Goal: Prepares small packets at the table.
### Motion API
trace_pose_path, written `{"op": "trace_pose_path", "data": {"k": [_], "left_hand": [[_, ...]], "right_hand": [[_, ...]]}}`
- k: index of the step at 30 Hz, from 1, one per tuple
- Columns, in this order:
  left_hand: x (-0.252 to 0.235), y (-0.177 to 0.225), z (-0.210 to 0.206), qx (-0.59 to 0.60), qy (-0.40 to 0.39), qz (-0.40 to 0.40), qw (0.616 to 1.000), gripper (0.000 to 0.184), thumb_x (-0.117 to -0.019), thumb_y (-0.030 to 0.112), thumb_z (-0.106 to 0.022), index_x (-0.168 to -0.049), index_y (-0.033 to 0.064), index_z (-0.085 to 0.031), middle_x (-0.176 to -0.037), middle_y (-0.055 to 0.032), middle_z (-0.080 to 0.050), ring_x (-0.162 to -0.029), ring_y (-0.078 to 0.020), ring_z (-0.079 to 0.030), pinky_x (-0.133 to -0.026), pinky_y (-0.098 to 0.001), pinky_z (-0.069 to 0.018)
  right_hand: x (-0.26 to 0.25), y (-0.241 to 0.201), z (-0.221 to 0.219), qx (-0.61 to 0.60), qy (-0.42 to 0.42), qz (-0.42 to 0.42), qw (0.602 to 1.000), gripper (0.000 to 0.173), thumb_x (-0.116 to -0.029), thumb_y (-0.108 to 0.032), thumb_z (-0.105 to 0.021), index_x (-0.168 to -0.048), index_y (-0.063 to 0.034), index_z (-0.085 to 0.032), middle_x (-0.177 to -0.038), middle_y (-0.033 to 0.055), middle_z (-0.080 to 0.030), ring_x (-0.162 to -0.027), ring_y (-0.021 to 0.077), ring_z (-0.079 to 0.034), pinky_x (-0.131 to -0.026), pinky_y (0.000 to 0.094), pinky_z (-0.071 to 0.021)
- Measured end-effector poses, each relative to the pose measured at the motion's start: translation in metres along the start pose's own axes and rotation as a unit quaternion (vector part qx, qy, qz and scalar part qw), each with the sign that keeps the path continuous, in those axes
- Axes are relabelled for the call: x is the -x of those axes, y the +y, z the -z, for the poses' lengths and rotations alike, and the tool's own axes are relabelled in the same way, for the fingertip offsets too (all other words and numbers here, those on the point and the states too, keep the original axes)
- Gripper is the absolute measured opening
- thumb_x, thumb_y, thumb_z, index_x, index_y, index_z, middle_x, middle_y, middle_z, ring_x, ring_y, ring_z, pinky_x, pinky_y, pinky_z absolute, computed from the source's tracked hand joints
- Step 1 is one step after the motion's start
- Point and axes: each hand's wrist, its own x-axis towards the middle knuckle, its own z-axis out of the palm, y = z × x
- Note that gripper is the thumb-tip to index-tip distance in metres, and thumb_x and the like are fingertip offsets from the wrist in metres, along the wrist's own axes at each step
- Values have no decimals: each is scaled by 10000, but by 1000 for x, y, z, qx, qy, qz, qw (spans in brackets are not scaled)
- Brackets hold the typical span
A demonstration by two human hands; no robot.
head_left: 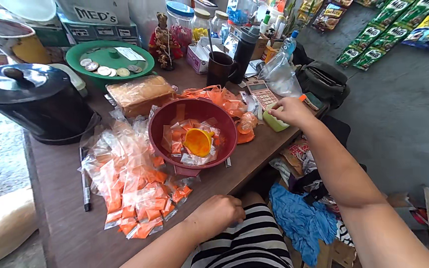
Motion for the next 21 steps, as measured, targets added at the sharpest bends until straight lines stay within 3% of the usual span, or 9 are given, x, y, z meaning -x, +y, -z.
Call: {"op": "trace_pose_path", "data": {"k": [3,6,9,11,13,15,17,19,21], "left_hand": [[-3,0,4,76,50,27,996,111,-955,104,-674,-934,64,-775,-891,-57,-741,-831,-147,-725,-796,-268,-586],[-6,2,6,122,99,77,985,98,-926,137,-720,-922,65,-786,-884,-31,-753,-833,-85,-715,-817,-211,-571],[-8,4,11,138,145,143,969,178,-890,268,-769,-857,93,-777,-811,15,-730,-756,-19,-675,-727,-173,-553],[-10,7,17,141,153,169,963,217,-904,295,-752,-855,84,-765,-798,9,-718,-731,-11,-661,-704,-166,-545],[-11,12,19,143,158,187,959,264,-929,317,-724,-851,66,-751,-770,-1,-699,-694,-12,-641,-676,-160,-531],[-12,16,21,151,156,210,953,305,-952,332,-699,-848,47,-730,-732,-5,-665,-657,-14,-609,-644,-158,-506],[-12,17,26,183,146,239,943,282,-962,296,-702,-859,34,-726,-729,8,-660,-651,9,-604,-643,-144,-507],[-12,18,29,211,145,252,933,226,-946,257,-727,-866,46,-738,-740,37,-674,-668,44,-609,-662,-123,-509],[-12,18,29,228,145,249,930,174,-927,224,-751,-866,61,-749,-753,52,-685,-682,58,-610,-673,-116,-506]], "right_hand": [[72,4,-16,-75,71,112,988,211,-992,-197,-668,-1082,-20,-738,-1049,172,-692,-845,284,-692,-776,500,-591],[148,27,-62,-177,-6,145,973,292,-1004,-266,-616,-1134,-33,-737,-1129,124,-707,-898,165,-694,-797,350,-596],[214,57,-128,-245,-143,45,958,305,-987,-260,-651,-1151,-13,-727,-1148,154,-697,-915,212,-693,-818,391,-587],[251,79,-185,-249,-214,-83,941,447,-1007,-319,-641,-1309,10,-648,-1279,218,-649,-1066,319,-682,-950,486,-553],[285,95,-240,-262,-241,-182,917,662,-1043,-440,-550,-1537,-17,-427,-1518,243,-484,-1360,366,-529,-1153,526,-406],[308,95,-268,-309,-235,-216,896,802,-1050,-547,-437,-1627,-30,-231,-1656,237,-264,-1534,353,-283,-1258,530,-222],[305,80,-248,-400,-184,-226,869,744,-1072,-540,-317,-1597,-14,-298,-1612,190,-378,-1465,273,-413,-1207,479,-336],[288,66,-211,-496,-108,-185,842,725,-1076,-528,-258,-1498,49,-383,-1369,167,-621,-1129,244,-680,-943,429,-565],[269,43,-180,-555,-37,-85,827,640,-1077,-478,-354,-1416,52,-471,-1233,95,-706,-1053,174,-711,-923,360,-578]]}}
